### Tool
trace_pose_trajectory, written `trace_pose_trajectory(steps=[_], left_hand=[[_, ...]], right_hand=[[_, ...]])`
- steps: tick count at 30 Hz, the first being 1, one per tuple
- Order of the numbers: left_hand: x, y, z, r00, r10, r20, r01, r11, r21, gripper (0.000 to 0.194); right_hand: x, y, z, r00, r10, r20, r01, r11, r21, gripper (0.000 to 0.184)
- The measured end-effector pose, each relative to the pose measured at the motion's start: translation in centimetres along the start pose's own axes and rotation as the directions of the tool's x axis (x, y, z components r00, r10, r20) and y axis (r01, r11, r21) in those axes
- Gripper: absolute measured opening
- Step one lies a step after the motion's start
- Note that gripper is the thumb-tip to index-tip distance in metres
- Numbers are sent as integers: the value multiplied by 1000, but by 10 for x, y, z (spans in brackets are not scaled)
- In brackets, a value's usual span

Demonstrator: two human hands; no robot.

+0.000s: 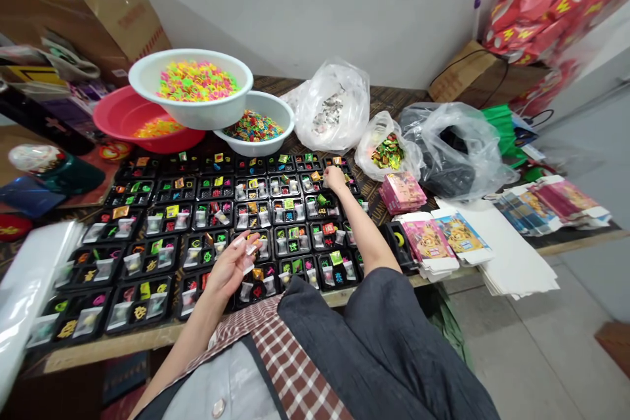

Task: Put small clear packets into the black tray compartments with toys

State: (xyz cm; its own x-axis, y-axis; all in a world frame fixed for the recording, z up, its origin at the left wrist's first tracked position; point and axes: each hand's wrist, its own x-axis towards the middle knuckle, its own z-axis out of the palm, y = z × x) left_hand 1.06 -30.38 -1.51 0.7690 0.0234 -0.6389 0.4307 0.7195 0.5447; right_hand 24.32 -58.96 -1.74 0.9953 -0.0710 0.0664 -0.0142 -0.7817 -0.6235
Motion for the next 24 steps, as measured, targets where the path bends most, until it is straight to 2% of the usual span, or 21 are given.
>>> trace_pose_trajectory(steps=[3,5,7,8,9,10,12,14,17,19,22,23,24], left_hand=[[-1,2,2,999,15,-44,-14,999,33,16],[-1,4,4,999,2,-43,1,999,50,12],[-1,4,6,999,-19,-33,21,998,67,9],[0,3,8,999,-28,-31,30,997,73,8],[0,2,8,999,-33,-28,35,997,74,10],[0,1,9,999,-34,-24,35,997,73,13],[0,-1,8,1000,-18,-18,19,998,65,19],[0,-3,6,1000,8,-17,-7,998,65,24],[1,-6,4,1000,19,1,-19,998,53,32],[2,-9,4,1000,16,10,-16,999,31,30],[4,-11,4,1000,6,9,-6,1000,12,21],[4,-11,4,1000,-3,14,3,1000,11,18],[4,-10,3,1000,-13,22,13,1000,10,15]], right_hand=[[-20,-16,11,999,-45,16,45,999,1,26],[-48,-36,23,993,-102,54,100,994,33,19],[-86,-60,37,967,-202,155,187,977,108,16],[-106,-72,44,933,-278,227,244,955,166,14],[-125,-82,50,846,-423,326,341,898,280,16],[-143,-91,55,781,-510,361,386,848,364,17],[-169,-104,63,731,-578,361,398,792,463,16],[-184,-110,66,770,-544,333,341,792,507,13],[-191,-111,68,823,-464,328,217,790,573,8],[-192,-110,69,825,-423,374,131,788,602,8],[-184,-105,64,803,-390,451,40,790,612,14],[-176,-100,58,811,-382,443,39,791,610,17],[-166,-93,51,839,-365,403,57,797,602,19]])
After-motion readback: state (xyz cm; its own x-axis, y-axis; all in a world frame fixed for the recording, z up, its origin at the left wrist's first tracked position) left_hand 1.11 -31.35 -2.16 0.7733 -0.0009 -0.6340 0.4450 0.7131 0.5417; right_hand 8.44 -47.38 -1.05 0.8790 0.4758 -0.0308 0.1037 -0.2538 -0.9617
